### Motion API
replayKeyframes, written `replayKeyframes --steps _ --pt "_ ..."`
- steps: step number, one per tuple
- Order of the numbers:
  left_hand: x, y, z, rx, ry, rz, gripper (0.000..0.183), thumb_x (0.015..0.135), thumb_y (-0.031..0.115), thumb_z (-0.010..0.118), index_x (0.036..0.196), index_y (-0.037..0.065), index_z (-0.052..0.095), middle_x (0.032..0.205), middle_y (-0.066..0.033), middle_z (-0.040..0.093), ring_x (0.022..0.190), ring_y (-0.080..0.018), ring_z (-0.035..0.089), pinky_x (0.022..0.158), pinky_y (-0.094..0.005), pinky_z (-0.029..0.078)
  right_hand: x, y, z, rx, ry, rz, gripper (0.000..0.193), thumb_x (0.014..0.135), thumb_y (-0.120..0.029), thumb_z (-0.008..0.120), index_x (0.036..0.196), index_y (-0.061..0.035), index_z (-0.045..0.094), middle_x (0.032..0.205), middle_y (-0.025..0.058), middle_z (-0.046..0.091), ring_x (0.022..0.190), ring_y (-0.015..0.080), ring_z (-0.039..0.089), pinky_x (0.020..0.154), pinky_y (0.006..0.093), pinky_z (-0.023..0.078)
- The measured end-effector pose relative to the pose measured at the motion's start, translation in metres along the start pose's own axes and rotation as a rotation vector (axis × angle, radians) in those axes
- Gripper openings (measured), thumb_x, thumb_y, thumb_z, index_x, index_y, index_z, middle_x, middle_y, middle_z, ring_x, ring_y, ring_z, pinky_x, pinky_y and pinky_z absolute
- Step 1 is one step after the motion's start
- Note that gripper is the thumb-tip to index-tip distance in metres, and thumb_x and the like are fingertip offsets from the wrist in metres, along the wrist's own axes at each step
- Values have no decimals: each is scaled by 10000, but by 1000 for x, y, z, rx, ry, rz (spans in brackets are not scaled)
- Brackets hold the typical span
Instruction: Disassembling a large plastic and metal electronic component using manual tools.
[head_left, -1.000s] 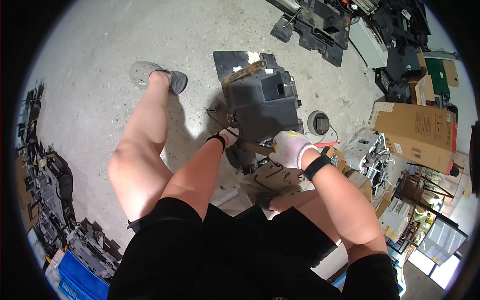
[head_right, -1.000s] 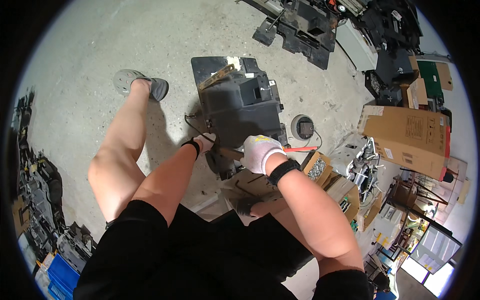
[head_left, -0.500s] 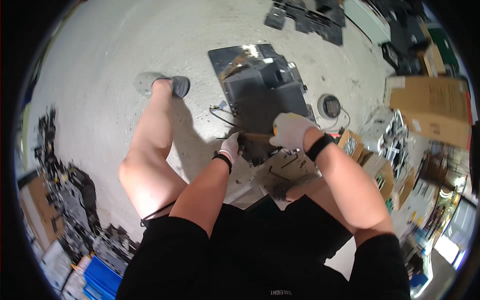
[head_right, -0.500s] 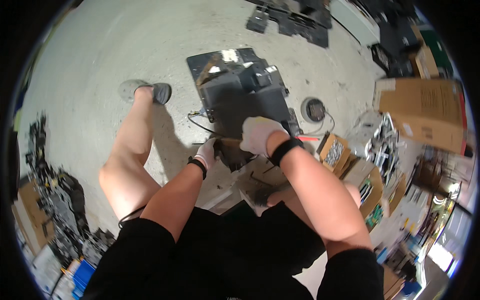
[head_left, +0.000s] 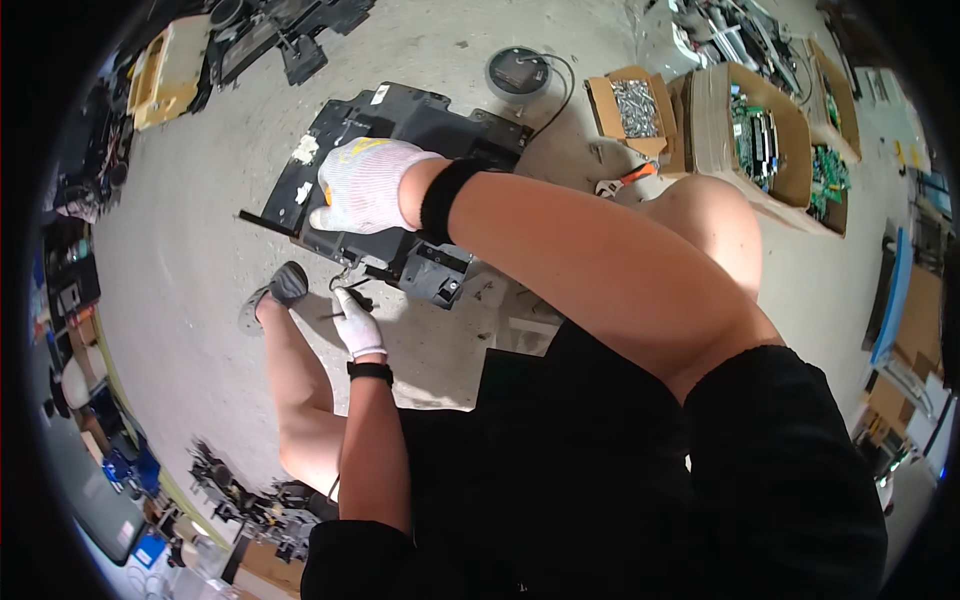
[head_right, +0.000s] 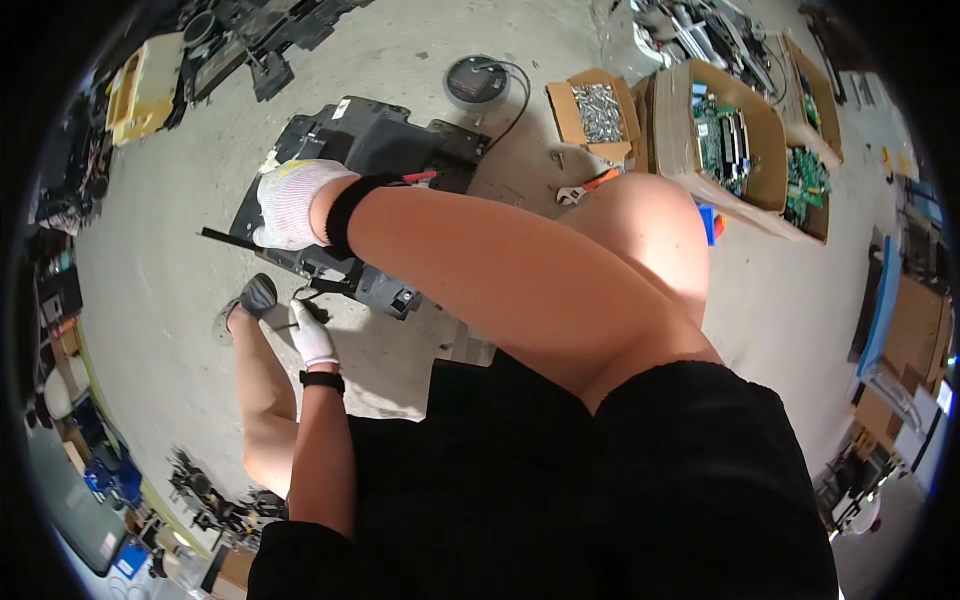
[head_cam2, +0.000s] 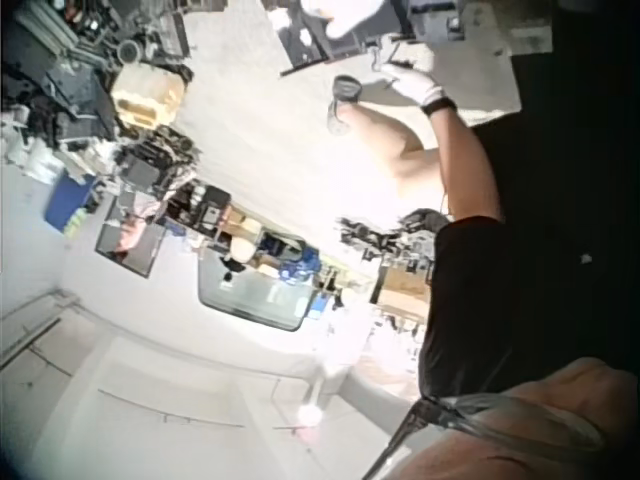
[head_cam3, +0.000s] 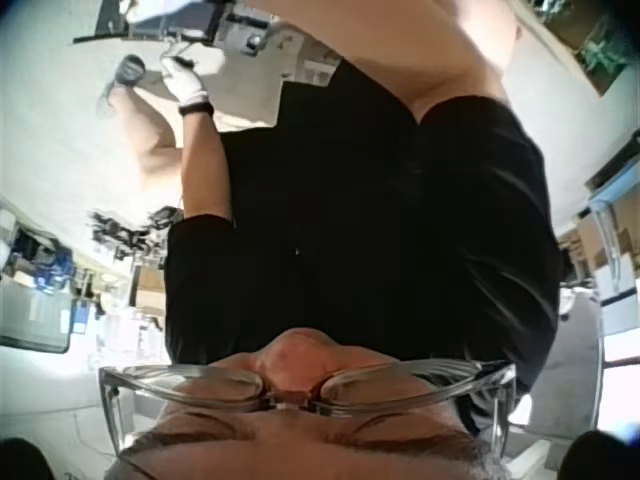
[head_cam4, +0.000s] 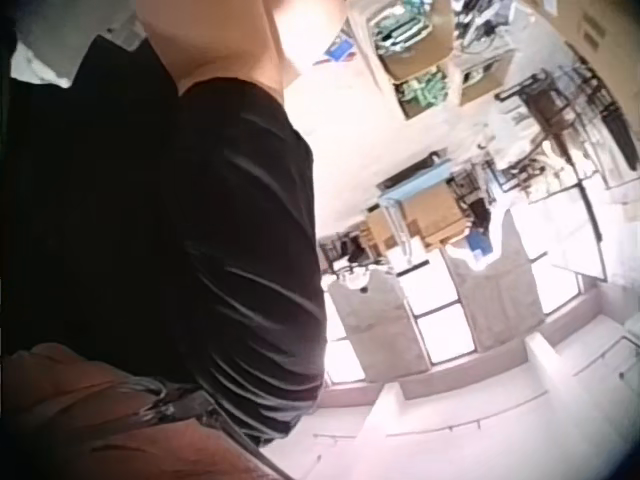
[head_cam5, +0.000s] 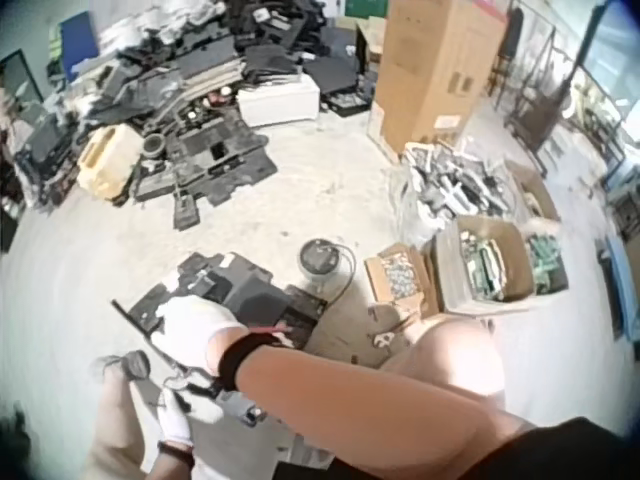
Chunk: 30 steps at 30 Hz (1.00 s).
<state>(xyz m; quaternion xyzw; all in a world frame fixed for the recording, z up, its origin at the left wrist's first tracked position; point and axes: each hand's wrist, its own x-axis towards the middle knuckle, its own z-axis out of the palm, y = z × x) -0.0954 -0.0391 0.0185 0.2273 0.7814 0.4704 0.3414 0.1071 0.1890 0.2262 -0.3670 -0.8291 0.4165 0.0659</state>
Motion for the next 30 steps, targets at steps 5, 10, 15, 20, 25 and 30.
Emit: replayKeyframes --steps 5,10,15,20,25,30 --pt "-28 126 4 622 -490 595 323 998 70 569 1309 35 651 1251 -165 719 1162 -226 686 991 -315 506 -12 16 -13 -16 -61 133 465 921 -374 636 1231 -40 729 1232 181 726 1121 341 712 937 473 563" --pt "-4 186 -19 874 -771 635 524 932 278 744 1403 82 624 1114 -150 733 997 -246 715 844 -345 552 -16 17 -24 28 -13 107 371 910 -235 612 1199 -48 752 1226 180 731 1125 355 710 913 468 569" --pt "-12 212 9 1107 -902 670 612 840 429 804 1333 91 672 1063 -151 729 967 -326 712 826 -388 559 -10 25 -19 33 35 96 416 916 -290 599 1231 -46 721 1225 194 722 1127 364 700 938 472 560" --pt "-4 187 12 1018 -810 946 420 868 390 788 1088 39 723 983 -157 726 903 -353 704 762 -407 551 -12 22 -23 5 15 98 485 927 -359 585 1280 -41 682 1246 207 705 1139 371 686 974 476 548" --pt "-36 169 27 1089 -456 869 371 918 389 754 856 45 631 787 -163 686 712 -375 669 613 -453 511 -23 22 -27 -7 3 124 473 923 -381 605 1212 -23 718 1204 215 719 1121 373 694 956 475 555" --pt "-45 156 53 996 -226 687 420 881 410 804 839 37 616 674 -177 633 614 -393 603 590 -439 500 -33 20 -21 -45 42 71 444 898 -387 646 1094 -3 753 1106 246 733 1072 390 708 931 479 564"
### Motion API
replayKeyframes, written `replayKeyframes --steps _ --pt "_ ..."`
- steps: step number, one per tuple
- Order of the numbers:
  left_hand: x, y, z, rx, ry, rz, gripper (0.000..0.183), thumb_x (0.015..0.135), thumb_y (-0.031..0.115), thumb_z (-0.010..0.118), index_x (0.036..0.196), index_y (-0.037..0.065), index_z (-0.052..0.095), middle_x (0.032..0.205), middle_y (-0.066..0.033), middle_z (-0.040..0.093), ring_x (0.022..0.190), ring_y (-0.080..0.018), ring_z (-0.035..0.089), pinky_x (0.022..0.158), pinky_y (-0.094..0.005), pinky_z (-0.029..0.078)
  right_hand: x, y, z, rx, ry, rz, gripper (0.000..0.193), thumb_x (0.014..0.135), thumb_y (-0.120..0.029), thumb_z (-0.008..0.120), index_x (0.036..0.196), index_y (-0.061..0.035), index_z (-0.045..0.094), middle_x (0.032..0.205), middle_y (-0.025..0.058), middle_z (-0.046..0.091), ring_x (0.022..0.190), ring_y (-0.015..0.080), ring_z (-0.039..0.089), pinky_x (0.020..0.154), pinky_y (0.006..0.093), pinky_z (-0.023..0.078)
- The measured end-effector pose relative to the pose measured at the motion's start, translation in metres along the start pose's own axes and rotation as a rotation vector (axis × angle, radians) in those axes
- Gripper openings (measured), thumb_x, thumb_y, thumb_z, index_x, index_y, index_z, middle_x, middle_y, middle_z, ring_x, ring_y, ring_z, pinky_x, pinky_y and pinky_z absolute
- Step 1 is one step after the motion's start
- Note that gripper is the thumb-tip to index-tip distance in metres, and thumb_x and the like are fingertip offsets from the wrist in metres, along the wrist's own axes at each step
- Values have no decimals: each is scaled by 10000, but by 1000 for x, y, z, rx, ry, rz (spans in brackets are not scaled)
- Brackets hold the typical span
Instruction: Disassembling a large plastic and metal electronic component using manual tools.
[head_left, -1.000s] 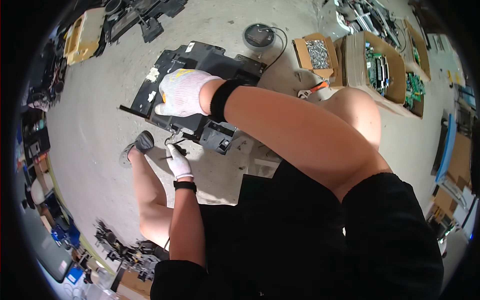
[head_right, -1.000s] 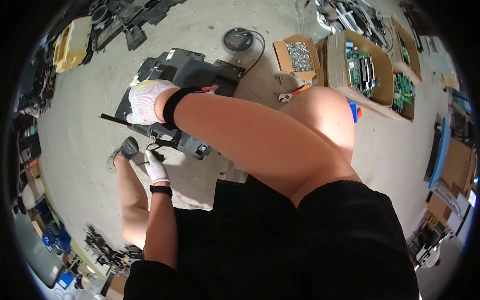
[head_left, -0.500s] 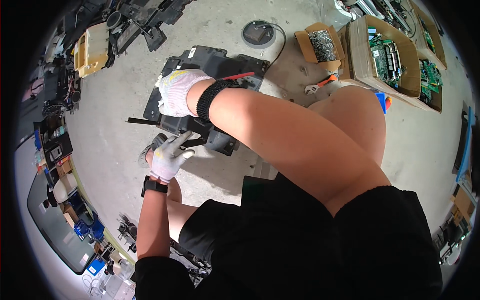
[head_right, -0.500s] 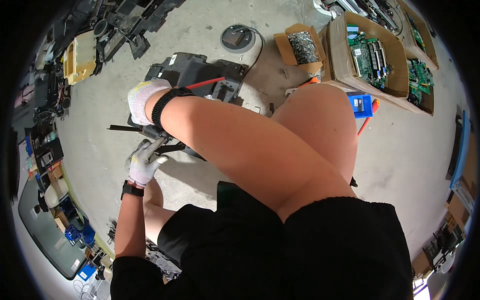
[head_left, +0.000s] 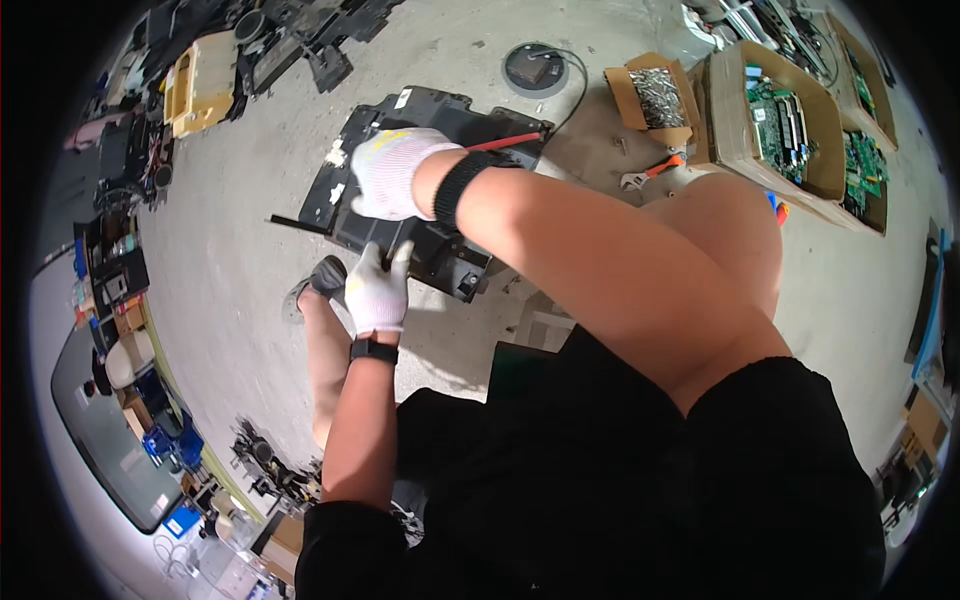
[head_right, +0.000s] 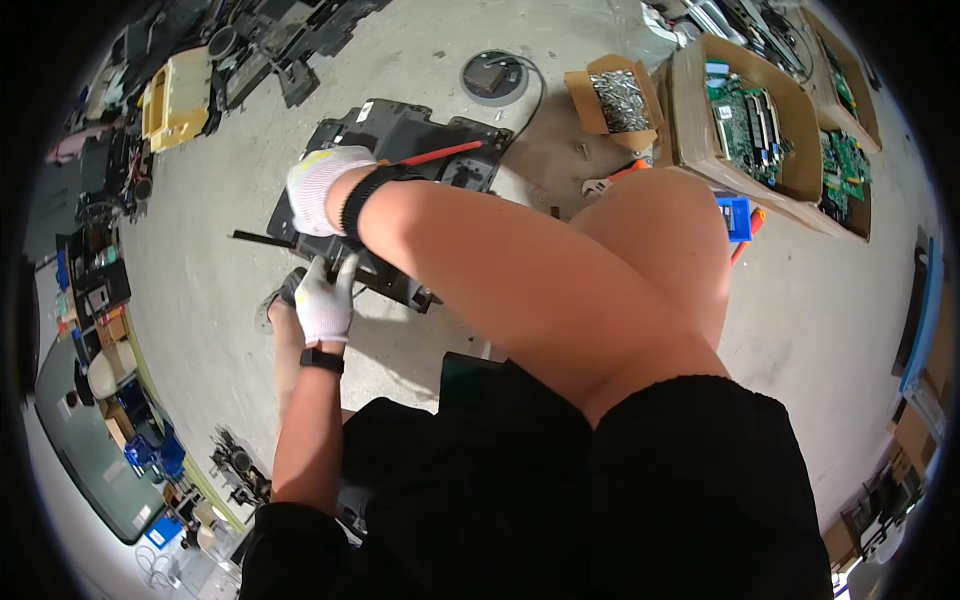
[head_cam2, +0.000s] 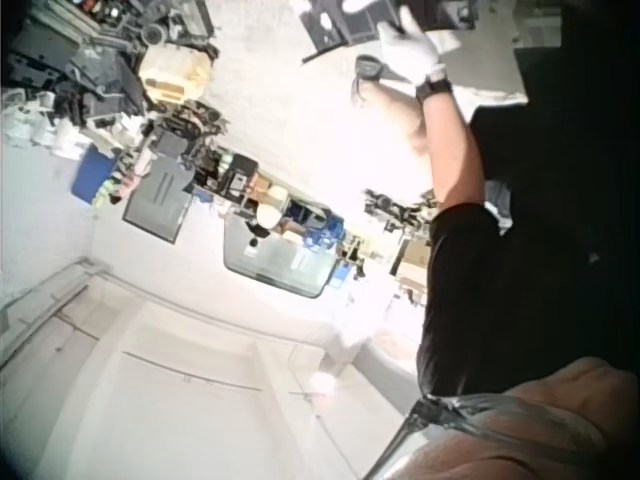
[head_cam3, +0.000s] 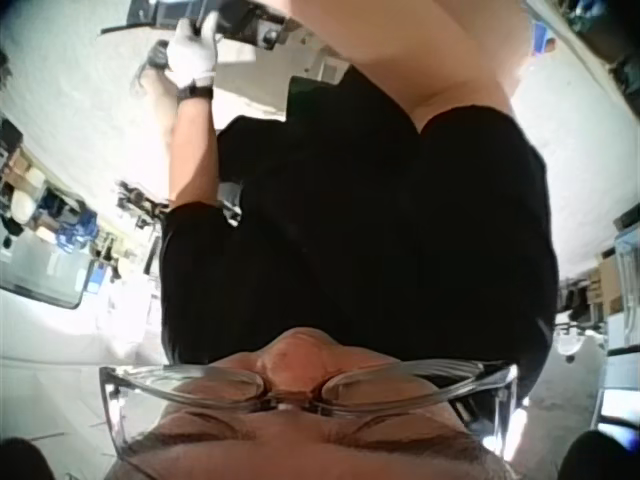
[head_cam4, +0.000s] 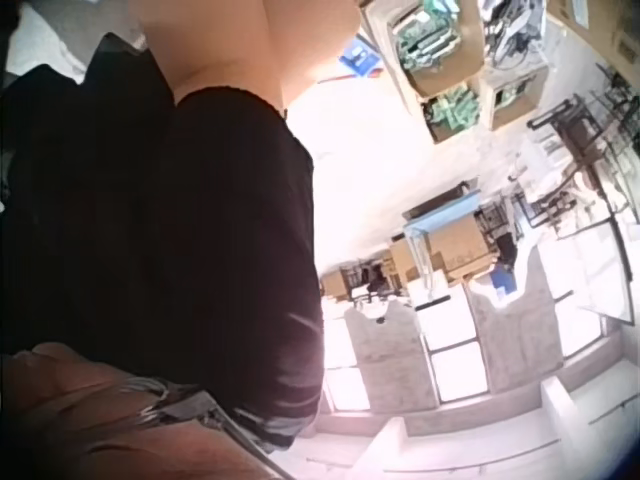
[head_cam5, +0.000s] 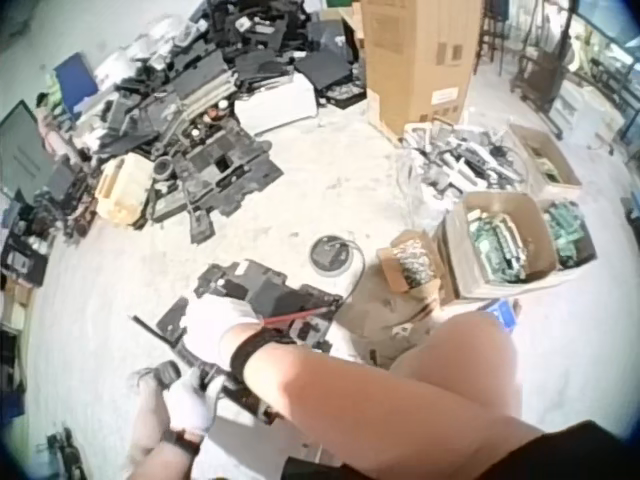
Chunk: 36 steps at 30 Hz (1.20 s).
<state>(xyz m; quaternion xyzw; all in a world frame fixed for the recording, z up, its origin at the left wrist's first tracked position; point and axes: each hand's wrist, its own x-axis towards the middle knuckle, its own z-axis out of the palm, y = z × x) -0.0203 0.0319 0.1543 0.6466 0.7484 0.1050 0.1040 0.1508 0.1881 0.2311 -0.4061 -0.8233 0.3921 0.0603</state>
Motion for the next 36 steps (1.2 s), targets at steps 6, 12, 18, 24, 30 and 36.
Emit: replayKeyframes --steps 6,12,18,24,30,36 --pt "-46 -46 -7 -616 50 -306 291 1073 283 527 1050 14 637 865 -70 649 756 -146 563 708 -310 476 -23 -8 33 -135 -236 -26 486 933 -458 611 1063 -10 749 1096 232 735 1075 378 705 932 484 559" --pt "-98 -175 103 -973 -131 -938 291 1045 286 555 1114 56 718 965 -124 741 917 -246 692 806 -372 525 -9 -33 71 -249 -192 -56 433 904 -465 652 943 -44 746 1000 181 747 997 372 711 863 463 571" --pt "-95 -137 190 -528 -454 -562 327 1001 273 563 1229 91 710 1118 -163 742 1052 -318 691 909 -413 526 -2 -52 71 -381 -288 158 534 913 -517 645 1005 -3 759 1020 214 738 1009 386 700 919 452 548" --pt "-77 -118 151 -525 -290 -458 315 951 270 617 1211 133 730 1157 -151 737 1081 -356 684 977 -446 527 1 -57 62 -209 -412 336 443 919 -390 698 918 52 738 745 205 692 721 356 670 700 402 525" --pt "-72 -134 136 -503 -469 -495 330 967 274 588 1255 147 689 1175 -182 715 1125 -383 658 981 -465 523 1 -46 74 258 -372 541 337 929 -276 748 921 61 724 672 10 618 580 97 526 535 283 407" --pt "-70 -132 143 -737 -484 -482 369 990 159 530 1354 133 583 1171 -201 705 1141 -411 642 964 -463 513 -2 -63 71 264 -349 539 340 935 -304 753 968 33 726 677 -1 618 582 70 522 526 248 404"
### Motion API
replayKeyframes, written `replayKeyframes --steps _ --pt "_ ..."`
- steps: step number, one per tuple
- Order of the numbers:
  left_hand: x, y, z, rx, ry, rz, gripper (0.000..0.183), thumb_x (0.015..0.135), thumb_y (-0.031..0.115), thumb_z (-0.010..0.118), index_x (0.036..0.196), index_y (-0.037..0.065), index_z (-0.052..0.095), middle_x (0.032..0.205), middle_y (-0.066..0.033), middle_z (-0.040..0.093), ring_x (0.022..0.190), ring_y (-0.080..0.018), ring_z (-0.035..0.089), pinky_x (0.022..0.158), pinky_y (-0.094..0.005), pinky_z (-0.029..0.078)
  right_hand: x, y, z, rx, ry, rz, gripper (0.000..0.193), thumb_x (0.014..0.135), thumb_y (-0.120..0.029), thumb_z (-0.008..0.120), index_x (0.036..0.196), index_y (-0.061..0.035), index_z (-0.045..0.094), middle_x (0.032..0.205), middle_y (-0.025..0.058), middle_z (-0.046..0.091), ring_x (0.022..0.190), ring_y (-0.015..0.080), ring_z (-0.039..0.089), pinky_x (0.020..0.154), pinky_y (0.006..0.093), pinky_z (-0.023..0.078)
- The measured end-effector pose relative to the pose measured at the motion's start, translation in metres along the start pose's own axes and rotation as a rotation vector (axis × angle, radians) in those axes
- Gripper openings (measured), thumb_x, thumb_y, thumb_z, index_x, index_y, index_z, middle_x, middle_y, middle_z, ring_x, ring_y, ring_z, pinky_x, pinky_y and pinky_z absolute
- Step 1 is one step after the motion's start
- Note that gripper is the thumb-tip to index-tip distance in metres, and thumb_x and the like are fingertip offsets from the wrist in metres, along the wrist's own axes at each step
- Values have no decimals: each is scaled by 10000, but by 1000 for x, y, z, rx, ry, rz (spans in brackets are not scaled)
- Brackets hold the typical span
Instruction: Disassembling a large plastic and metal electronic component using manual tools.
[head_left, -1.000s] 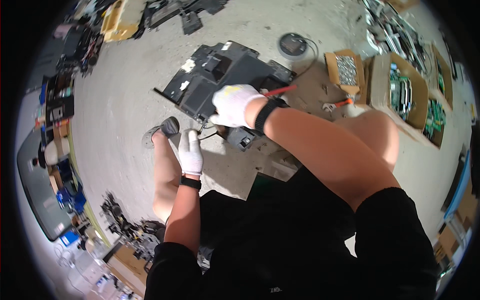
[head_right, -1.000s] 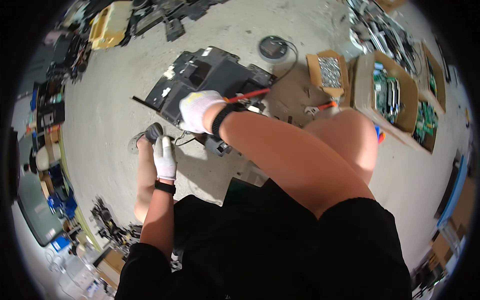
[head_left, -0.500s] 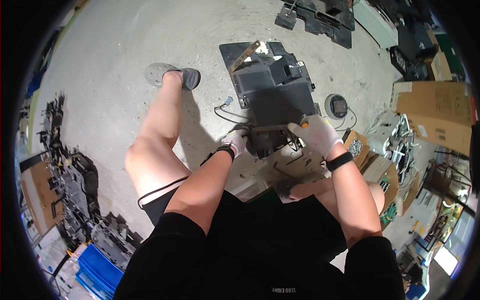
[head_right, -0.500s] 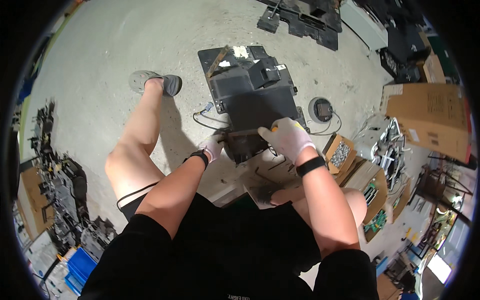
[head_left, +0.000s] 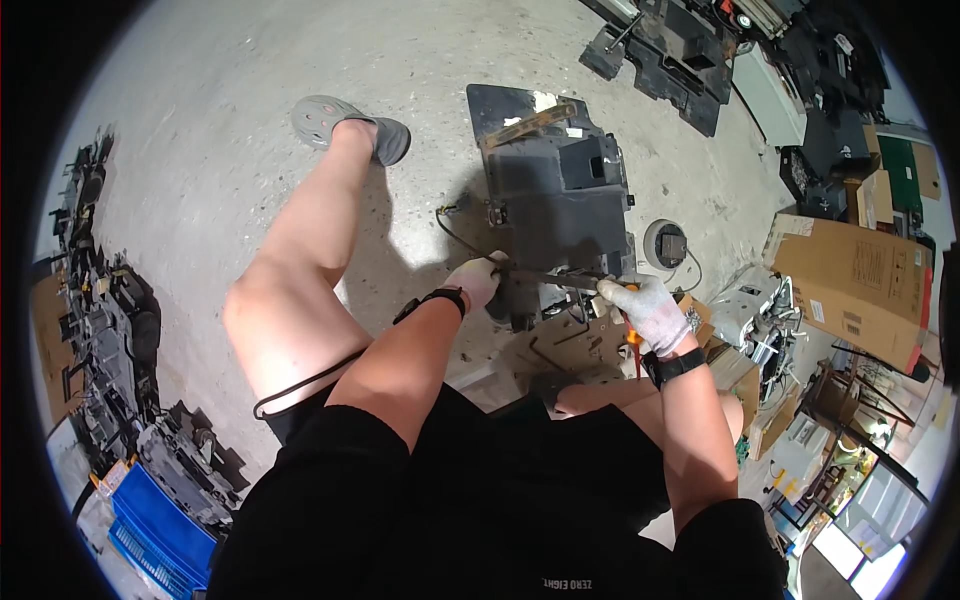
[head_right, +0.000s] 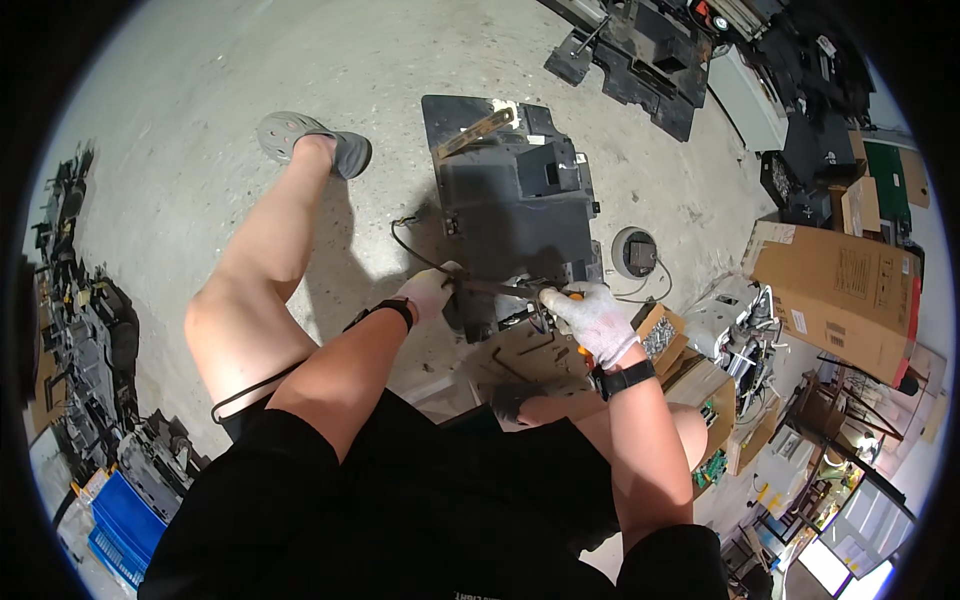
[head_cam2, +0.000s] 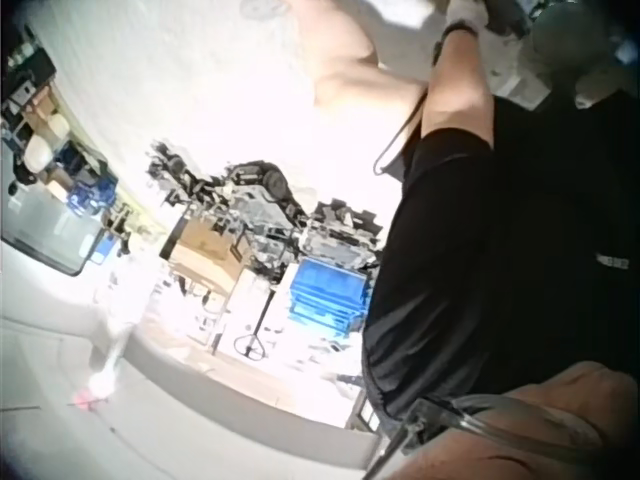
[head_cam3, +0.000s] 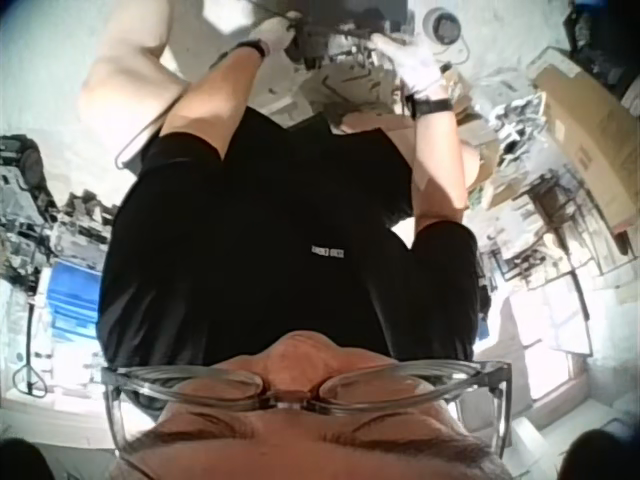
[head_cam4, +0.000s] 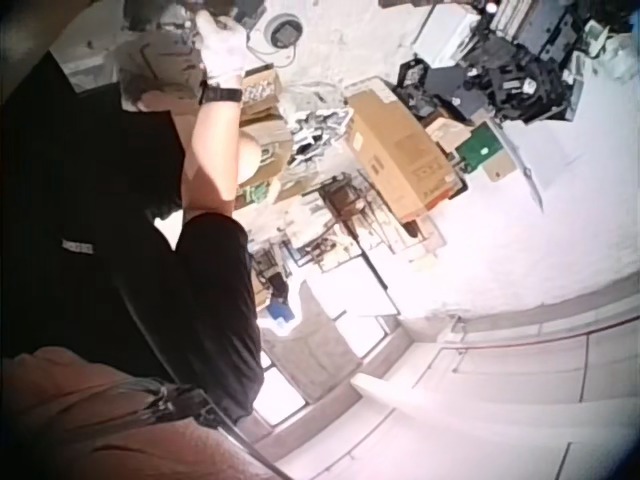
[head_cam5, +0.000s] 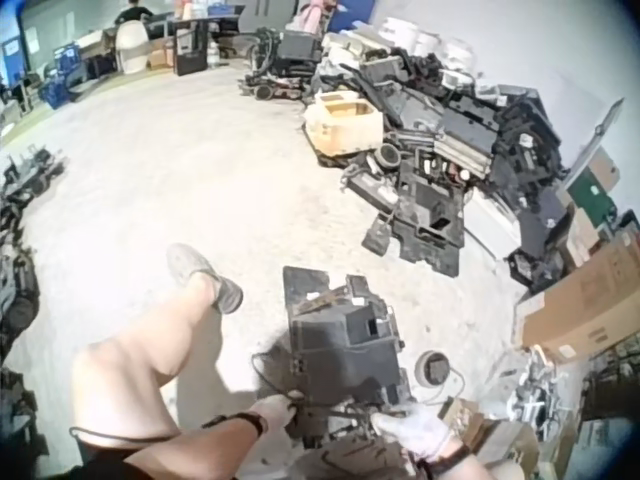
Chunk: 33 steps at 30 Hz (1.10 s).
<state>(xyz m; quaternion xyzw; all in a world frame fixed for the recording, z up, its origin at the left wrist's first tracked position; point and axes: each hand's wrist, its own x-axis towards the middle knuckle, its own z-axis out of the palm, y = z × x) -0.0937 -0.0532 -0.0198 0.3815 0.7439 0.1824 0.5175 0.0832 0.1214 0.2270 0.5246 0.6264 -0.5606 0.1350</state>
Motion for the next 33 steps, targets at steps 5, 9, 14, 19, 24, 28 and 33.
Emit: replayKeyframes --steps 5,9,14,19,24,28,33 --pt "5 -13 10 -97 71 130 352 987 114 522 1327 74 605 1191 -198 705 1147 -388 651 969 -435 506 0 10 1 78 26 37 328 928 -321 761 945 5 726 657 -15 591 566 61 496 508 240 372" --pt "1 -12 5 -63 33 108 351 999 137 529 1327 42 612 1250 -198 693 1162 -354 655 982 -390 505 0 12 -2 43 20 -20 331 932 -330 745 935 1 732 667 -15 600 563 66 492 514 251 378" --pt "5 -18 20 -313 151 -207 314 1026 234 510 1246 68 660 1112 -173 728 1046 -330 692 892 -444 552 1 13 -3 -16 30 -53 354 936 -316 725 911 37 732 705 10 629 642 90 544 585 270 427" --pt "16 -60 31 -333 -241 -398 377 1039 374 477 1064 76 707 919 -123 741 876 -285 725 765 -454 579 0 9 0 -145 118 -140 345 922 -322 747 954 20 732 754 110 680 704 210 615 656 337 486" --pt "-52 29 -65 165 -371 305 258 1051 198 462 1052 77 690 945 -51 630 751 -194 618 617 -326 507 -25 -10 10 -441 354 -633 296 887 -298 749 1063 -61 741 950 170 722 920 362 702 812 405 565" --pt "-104 98 -105 -1 -238 885 306 1007 227 573 1199 31 707 1029 -101 683 791 -161 633 673 -294 526 -44 -14 22 -632 99 -809 230 889 -279 714 1009 -88 760 970 108 694 932 320 679 837 424 543" --pt "-148 130 -106 -124 -314 437 288 1007 209 599 1181 5 703 839 -45 641 708 -119 594 631 -278 490 -55 -14 23 -629 5 -934 179 898 -240 697 916 -75 761 933 103 694 912 324 670 817 422 536"
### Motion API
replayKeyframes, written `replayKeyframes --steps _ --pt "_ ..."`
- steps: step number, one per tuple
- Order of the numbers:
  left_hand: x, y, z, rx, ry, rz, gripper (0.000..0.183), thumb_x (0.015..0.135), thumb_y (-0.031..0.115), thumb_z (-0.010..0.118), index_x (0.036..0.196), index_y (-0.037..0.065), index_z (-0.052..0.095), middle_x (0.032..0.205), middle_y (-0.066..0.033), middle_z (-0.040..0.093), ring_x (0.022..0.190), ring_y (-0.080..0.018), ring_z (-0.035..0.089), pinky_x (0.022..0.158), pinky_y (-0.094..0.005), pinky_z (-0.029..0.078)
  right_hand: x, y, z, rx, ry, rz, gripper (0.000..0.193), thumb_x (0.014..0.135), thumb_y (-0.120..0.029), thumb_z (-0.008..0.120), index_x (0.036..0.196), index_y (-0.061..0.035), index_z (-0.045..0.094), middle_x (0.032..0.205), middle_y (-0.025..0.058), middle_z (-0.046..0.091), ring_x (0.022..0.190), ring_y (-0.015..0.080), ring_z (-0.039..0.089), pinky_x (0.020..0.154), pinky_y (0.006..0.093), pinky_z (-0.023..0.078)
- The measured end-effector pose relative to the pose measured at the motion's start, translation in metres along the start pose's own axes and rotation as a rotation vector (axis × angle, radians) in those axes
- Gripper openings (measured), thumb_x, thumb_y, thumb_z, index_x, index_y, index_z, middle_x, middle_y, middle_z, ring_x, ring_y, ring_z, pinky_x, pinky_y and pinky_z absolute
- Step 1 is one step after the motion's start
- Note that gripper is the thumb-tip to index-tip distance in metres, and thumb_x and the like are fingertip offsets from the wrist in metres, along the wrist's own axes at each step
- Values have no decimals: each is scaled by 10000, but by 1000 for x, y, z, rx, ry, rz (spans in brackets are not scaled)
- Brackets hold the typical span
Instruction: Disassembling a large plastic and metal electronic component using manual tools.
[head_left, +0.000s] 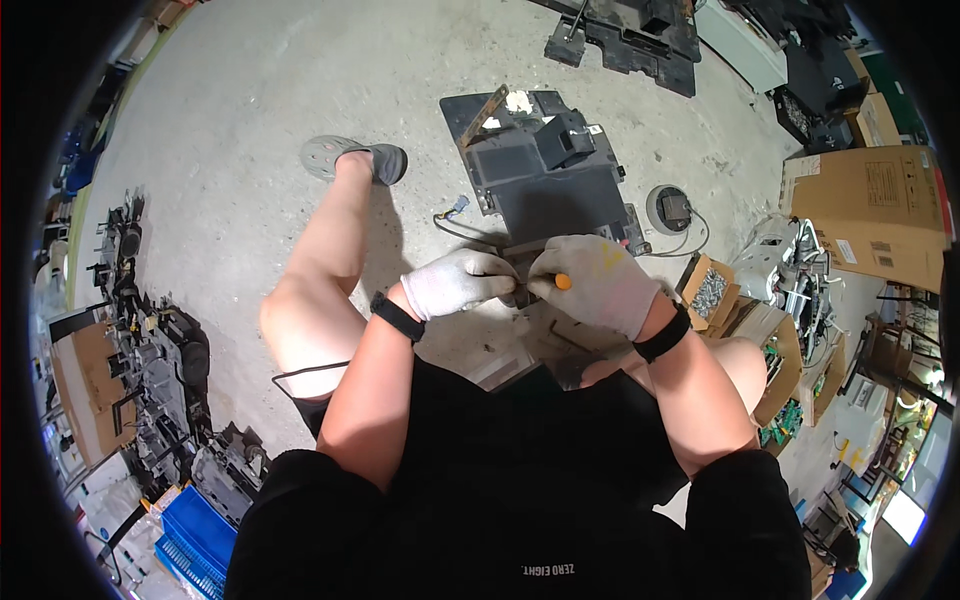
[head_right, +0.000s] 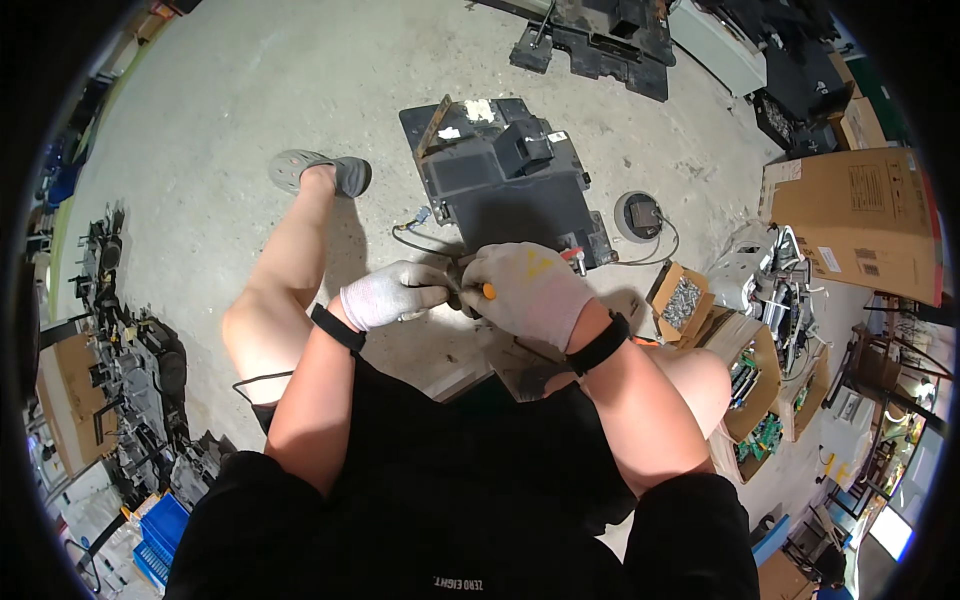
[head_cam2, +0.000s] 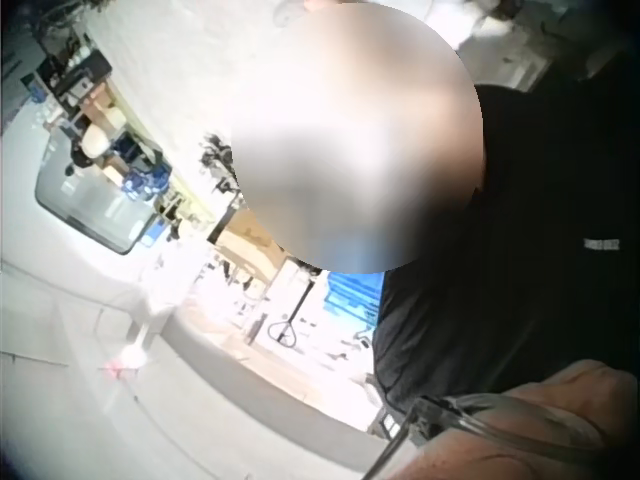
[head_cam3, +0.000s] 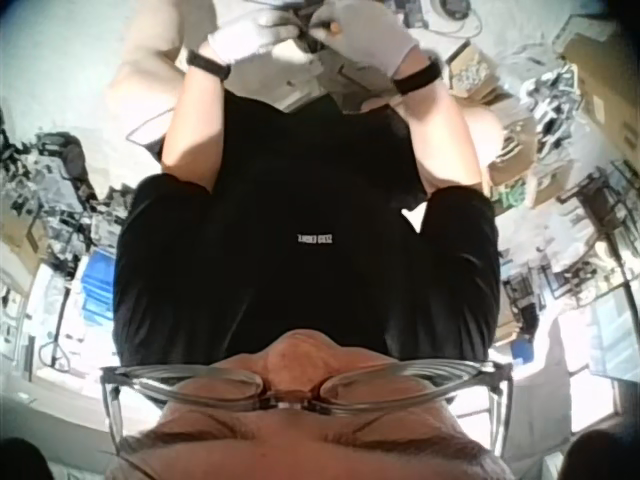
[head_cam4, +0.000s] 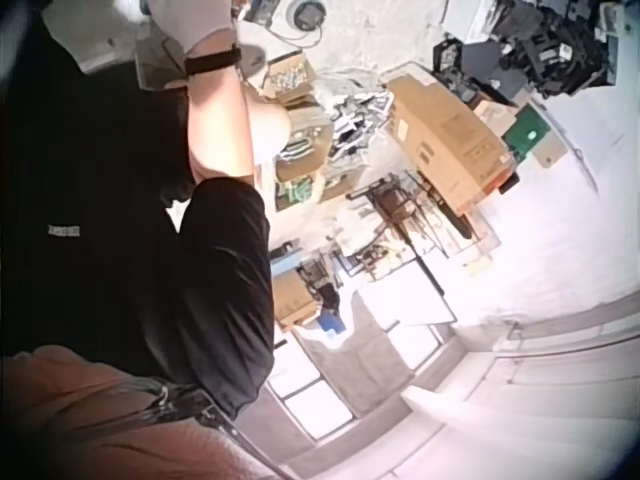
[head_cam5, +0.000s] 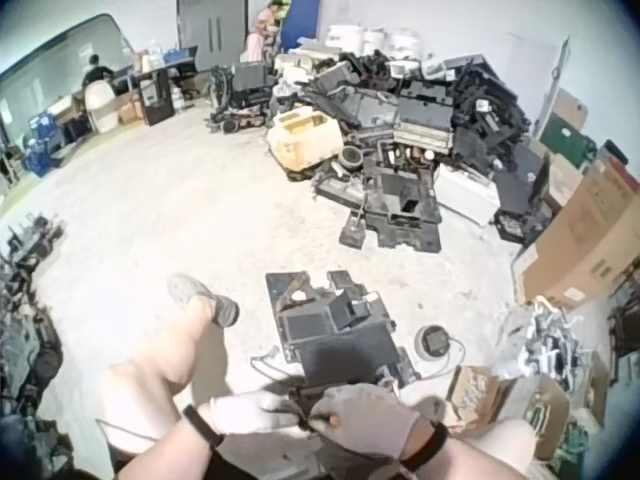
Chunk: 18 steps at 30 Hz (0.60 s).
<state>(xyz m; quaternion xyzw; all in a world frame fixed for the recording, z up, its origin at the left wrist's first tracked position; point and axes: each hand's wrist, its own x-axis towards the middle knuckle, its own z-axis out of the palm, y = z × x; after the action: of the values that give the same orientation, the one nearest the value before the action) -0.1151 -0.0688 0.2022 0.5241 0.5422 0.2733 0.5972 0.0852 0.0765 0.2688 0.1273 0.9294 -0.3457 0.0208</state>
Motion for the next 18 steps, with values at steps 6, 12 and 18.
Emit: replayKeyframes --steps 6,12,18 --pt "-6 -30 28 -404 498 109 300 1019 206 611 1247 24 680 944 -32 637 816 -87 607 693 -244 489 1 -15 -15 -83 41 352 274 917 -329 676 973 -78 771 1015 130 730 981 328 701 872 414 560" --pt "1 -18 32 104 813 134 331 1026 299 603 1197 34 702 958 -75 702 884 -163 667 831 -320 533 1 18 -20 289 130 496 381 896 -367 712 1023 -11 762 898 200 743 850 348 723 811 393 563" --pt "52 -182 57 -740 789 -458 317 1084 402 496 1012 126 635 686 -9 577 541 -138 538 463 -303 409 15 20 -15 332 312 619 340 921 -324 705 1036 -9 755 877 206 737 830 327 725 782 381 551"
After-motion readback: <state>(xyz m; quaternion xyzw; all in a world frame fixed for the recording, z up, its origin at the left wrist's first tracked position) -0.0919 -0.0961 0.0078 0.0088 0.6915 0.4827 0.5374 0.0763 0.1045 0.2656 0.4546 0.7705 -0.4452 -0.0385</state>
